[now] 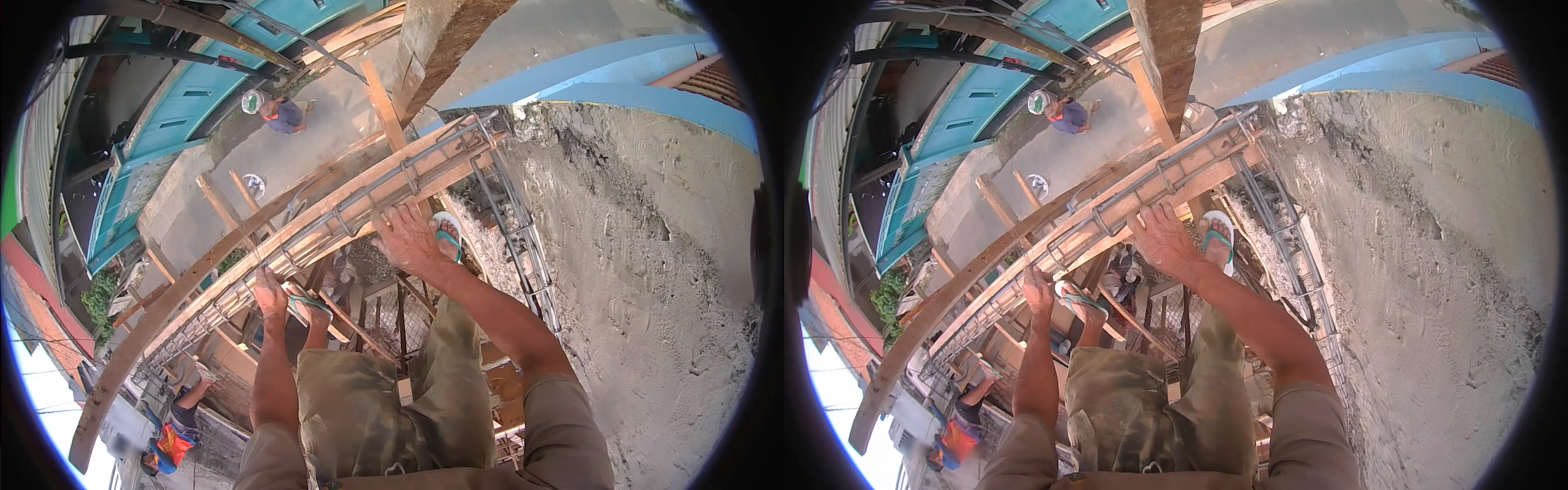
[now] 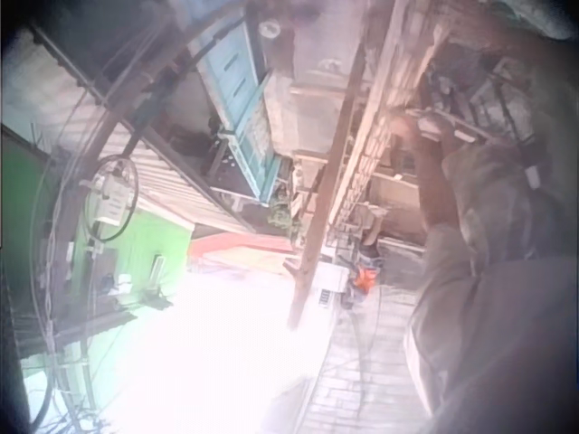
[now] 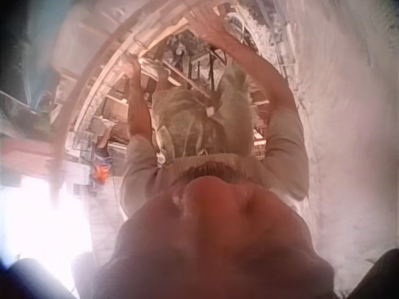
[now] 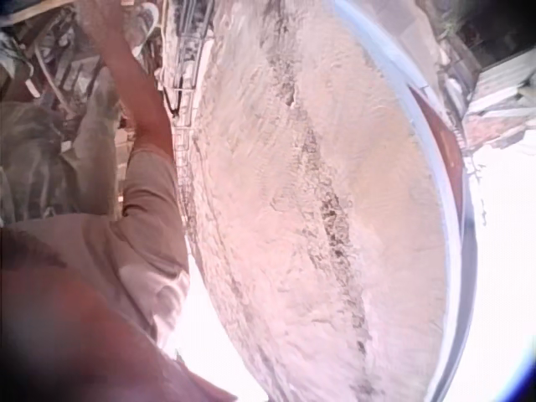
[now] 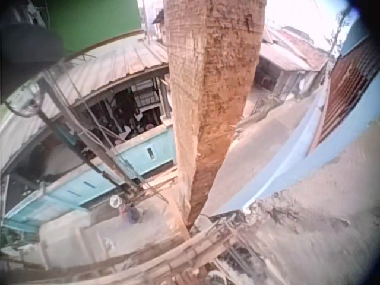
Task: The person is assembling a wooden scaffolding structure on a construction site. They lift and position wooden planks onto the scaffolding frame, securing them in place. Another worker is visible nearby, also working on the scaffolding.
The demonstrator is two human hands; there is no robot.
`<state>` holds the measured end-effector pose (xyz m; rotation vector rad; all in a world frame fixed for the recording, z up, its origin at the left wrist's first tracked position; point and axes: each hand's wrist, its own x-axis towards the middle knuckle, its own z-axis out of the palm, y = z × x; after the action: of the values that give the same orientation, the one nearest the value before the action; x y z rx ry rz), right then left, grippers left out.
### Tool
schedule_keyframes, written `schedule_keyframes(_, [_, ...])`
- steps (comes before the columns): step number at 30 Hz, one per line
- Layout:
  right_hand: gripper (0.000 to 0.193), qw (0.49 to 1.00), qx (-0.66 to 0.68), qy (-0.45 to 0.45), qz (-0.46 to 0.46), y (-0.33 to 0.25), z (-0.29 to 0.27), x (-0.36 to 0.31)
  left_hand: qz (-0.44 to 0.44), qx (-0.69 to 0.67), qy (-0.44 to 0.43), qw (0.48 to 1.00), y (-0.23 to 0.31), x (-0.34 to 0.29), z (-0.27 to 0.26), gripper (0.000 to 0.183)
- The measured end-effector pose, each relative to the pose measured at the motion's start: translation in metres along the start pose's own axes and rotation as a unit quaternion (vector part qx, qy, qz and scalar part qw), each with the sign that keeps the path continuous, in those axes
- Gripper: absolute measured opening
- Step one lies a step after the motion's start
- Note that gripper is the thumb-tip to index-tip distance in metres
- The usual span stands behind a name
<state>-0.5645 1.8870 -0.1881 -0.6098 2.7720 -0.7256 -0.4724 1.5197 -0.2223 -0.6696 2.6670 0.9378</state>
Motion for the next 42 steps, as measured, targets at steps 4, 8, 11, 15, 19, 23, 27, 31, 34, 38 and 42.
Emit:
schedule_keyframes(4, [0.05,0.993,0.009,-0.098,0.062,-0.004,0.001,0.031,0.096,0.022,-0.004,0.995,-0.01,0.007,0.001,0.026])
schedule_keyframes(8, [0.047,0.999,-0.018,-0.027,-0.028,0.007,0.009,0.041,-0.089,0.047,0.018,0.995,-0.013,0.005,0.01,0.033])
schedule_keyframes(11, [0.044,0.995,0.01,-0.078,-0.066,0.026,0.016,0.046,0.014,0.114,0.095,0.989,-0.002,0.004,0.018,0.035])
schedule_keyframes(15, [0.045,0.987,0.027,-0.133,-0.083,0.056,0.018,0.041,-0.026,0.077,0.075,0.994,0.021,-0.002,0.033,0.03])
schedule_keyframes(19, [0.044,0.989,0.001,-0.126,-0.08,0.056,0.016,0.04,0.003,0.068,0.137,0.988,0.028,-0.002,0.038,0.032])
schedule_keyframes(23, [0.043,0.989,0.019,-0.135,-0.05,0.044,0.004,0.049,-0.092,0.045,0.097,0.99,0.028,-0.002,0.035,0.039])
schedule_keyframes(27, [0.041,0.995,0.049,-0.083,-0.039,0.038,-0.015,0.047,-0.025,0.092,0.147,0.985,0.029,-0.003,0.036,0.042])
schedule_keyframes(31, [0.034,0.991,0.04,0.104,0.073,0.065,-0.047,0.007,-0.066,0.087,0.103,0.989,0.02,-0.005,0.038,0.043])
schedule_keyframes(34, [0.026,0.941,-0.083,0.186,0.271,0.118,-0.068,-0.034,-0.048,0.083,0.145,0.985,0.007,-0.005,0.045,0.042])
schedule_keyframes(38, [0.032,0.866,0.016,0.041,0.498,0.186,-0.047,-0.066,-0.009,0.089,0.166,0.982,-0.006,-0.004,0.05,0.04])
schedule_keyframes(42, [0.038,0.881,-0.02,0.065,0.468,0.235,-0.053,-0.075,0.028,0.105,0.148,0.983,0.0,-0.007,0.047,0.039])
